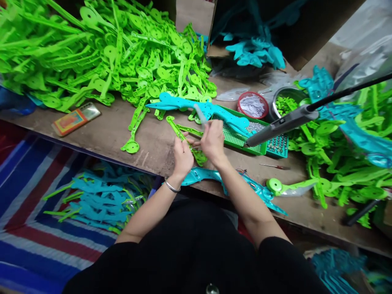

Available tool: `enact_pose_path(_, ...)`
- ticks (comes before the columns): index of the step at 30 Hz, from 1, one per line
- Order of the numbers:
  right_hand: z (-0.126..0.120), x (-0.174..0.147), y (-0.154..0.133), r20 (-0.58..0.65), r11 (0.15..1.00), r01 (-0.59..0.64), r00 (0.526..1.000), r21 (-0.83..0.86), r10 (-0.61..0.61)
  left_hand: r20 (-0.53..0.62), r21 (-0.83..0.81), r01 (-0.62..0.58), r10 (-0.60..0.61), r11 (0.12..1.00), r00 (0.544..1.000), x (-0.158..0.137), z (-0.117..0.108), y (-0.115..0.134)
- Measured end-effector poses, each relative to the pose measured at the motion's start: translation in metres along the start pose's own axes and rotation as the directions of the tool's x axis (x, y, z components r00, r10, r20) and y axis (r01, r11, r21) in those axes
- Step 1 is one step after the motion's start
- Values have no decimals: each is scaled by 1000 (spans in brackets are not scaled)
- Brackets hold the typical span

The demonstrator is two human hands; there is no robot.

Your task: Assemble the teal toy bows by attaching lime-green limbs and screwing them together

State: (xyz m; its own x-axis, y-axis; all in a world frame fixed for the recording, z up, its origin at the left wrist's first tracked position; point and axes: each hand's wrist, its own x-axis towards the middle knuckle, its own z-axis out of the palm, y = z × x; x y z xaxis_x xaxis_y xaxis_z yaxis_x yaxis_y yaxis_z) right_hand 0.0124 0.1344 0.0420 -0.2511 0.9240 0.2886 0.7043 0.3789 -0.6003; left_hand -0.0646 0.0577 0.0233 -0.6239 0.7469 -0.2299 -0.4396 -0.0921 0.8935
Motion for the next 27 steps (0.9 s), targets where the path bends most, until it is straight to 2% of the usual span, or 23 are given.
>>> enact_pose_path(1, -2, 6, 3, -29, 1000, 10, 1000, 19, -10, -10, -47, 42, -43, 998, 999, 0, -2, 1)
enact_pose_path(3, -6, 20, 7, -33, 993, 107, 994, 58, -105, -28, -136, 142, -147, 980, 989, 3, -6, 5)
enact_pose_path(6, -11, 41, 2, 117, 950, 305, 943, 74, -312, -15, -208, 283, -293, 936, 956, 10, -12, 14)
enact_pose_path(9, -11, 54, -12, 234, 907, 419, 878, 45, -417, 4, -217, 346, -354, 913, 935, 15, -18, 24)
enact_pose_path(12, -9, 49, -26, 297, 881, 471, 836, 40, -461, -9, -232, 326, -337, 916, 942, 16, -21, 29)
enact_pose_path(16, -7, 27, -36, 469, 868, 454, 734, 199, -492, 43, -247, 258, -256, 934, 966, 14, -20, 26)
enact_pose_path(19, -7, 21, -41, 494, 859, 459, 706, 226, -507, 99, -236, 207, -189, 949, 977, 12, -19, 21)
enact_pose_path(23, -11, 28, -52, 551, 844, 511, 663, 163, -508, 125, -202, 147, -123, 968, 985, 9, -18, 16)
enact_pose_path(27, -18, 37, -65, 606, 825, 554, 619, 113, -499, 159, -213, 116, -83, 970, 984, 9, -21, 23)
